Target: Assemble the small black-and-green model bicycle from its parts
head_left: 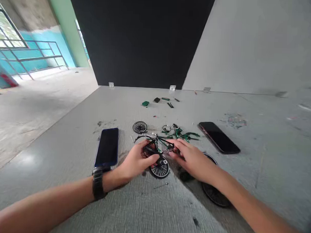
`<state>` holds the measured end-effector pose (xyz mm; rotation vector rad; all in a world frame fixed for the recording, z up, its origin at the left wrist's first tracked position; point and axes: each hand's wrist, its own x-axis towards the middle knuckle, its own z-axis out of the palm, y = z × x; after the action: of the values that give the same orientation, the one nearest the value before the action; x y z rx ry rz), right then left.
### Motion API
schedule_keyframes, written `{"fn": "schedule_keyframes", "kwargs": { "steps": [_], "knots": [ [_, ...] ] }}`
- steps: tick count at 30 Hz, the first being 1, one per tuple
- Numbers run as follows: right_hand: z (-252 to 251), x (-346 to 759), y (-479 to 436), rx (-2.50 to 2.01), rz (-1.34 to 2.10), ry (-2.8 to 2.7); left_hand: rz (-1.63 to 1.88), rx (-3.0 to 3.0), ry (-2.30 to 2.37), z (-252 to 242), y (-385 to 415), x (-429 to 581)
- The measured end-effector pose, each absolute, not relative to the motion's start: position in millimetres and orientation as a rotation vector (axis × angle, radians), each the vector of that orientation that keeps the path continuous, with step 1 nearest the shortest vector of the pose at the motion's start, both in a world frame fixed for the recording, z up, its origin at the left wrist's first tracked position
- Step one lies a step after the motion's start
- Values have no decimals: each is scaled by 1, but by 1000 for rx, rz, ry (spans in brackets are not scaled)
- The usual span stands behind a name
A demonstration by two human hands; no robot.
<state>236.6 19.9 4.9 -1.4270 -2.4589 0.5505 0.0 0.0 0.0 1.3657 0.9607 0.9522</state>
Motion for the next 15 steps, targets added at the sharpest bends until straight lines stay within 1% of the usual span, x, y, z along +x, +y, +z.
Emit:
{"fn": "schedule_keyframes", "kwargs": {
  "steps": [15],
  "knots": [
    [7, 233, 19, -1336, 440, -2463, 936, 1343, 977, 0, -2, 0]
  ]
}}
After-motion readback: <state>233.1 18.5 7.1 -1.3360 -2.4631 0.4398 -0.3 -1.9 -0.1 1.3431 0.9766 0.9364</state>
